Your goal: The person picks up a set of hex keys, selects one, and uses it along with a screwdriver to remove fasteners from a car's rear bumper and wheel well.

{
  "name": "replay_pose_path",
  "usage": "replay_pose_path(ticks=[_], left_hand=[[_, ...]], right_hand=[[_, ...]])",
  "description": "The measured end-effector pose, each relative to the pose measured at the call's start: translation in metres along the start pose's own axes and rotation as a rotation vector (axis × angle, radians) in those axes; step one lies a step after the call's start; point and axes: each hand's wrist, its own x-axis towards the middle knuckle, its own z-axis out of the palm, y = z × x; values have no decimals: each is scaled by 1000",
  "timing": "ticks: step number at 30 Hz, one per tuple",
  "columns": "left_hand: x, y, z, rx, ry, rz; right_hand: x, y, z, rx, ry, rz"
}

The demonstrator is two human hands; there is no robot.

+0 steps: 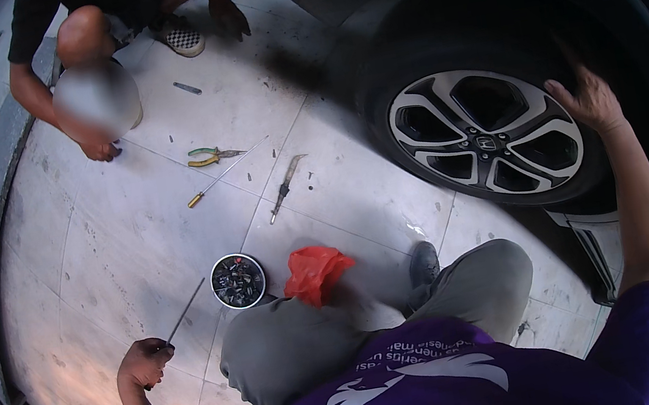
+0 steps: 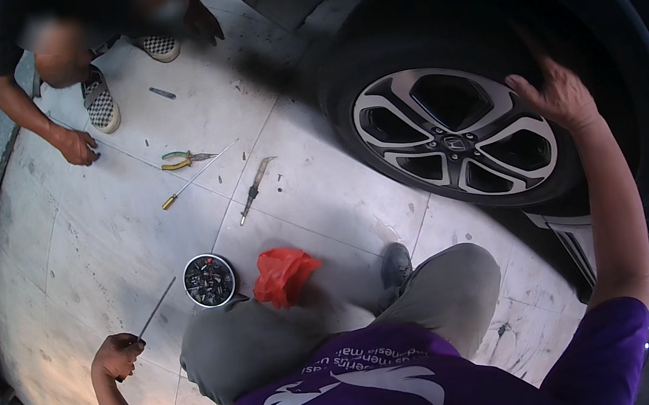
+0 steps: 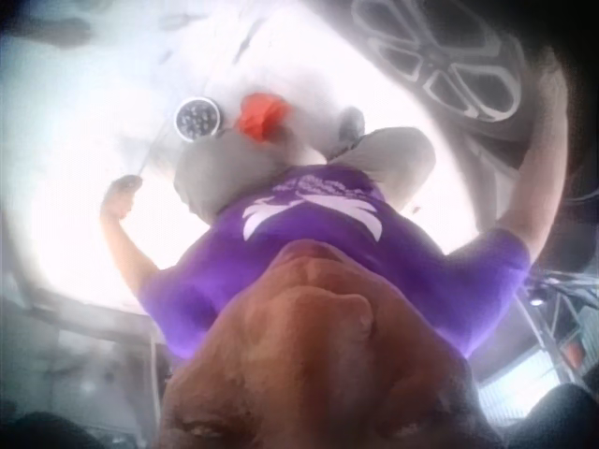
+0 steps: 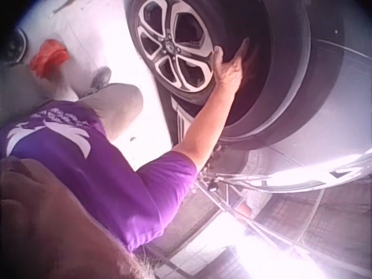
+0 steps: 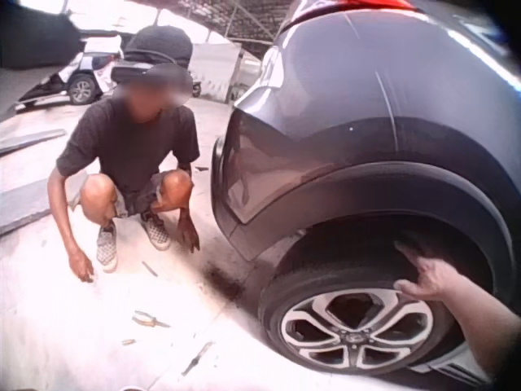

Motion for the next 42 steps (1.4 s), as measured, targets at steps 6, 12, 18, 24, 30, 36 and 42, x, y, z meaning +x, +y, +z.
replay_pose_path(ticks=[6, 12, 18, 24, 30, 36, 42], left_hand=[[-21, 97, 65, -305, -31, 518], [-16, 275, 204, -366, -358, 675], [-10, 379, 305, -695, -361, 852], [21, 459, 299, -895, 8, 930], [55, 524, 258, -1216, 134, 958], [73, 575, 248, -1368, 139, 943], [86, 590, 244, -1489, -3, 1042]], right_hand=[[-37, -121, 34, 652, 483, -346], [-64, -178, 103, 1255, -463, -378], [-66, -151, 132, 1340, -566, -213], [-55, -106, 132, 1429, -592, 30], [-57, -95, 148, 1526, -486, 102], [-63, -101, 157, 1578, -386, 131], [-64, -107, 158, 1580, -431, 147]])
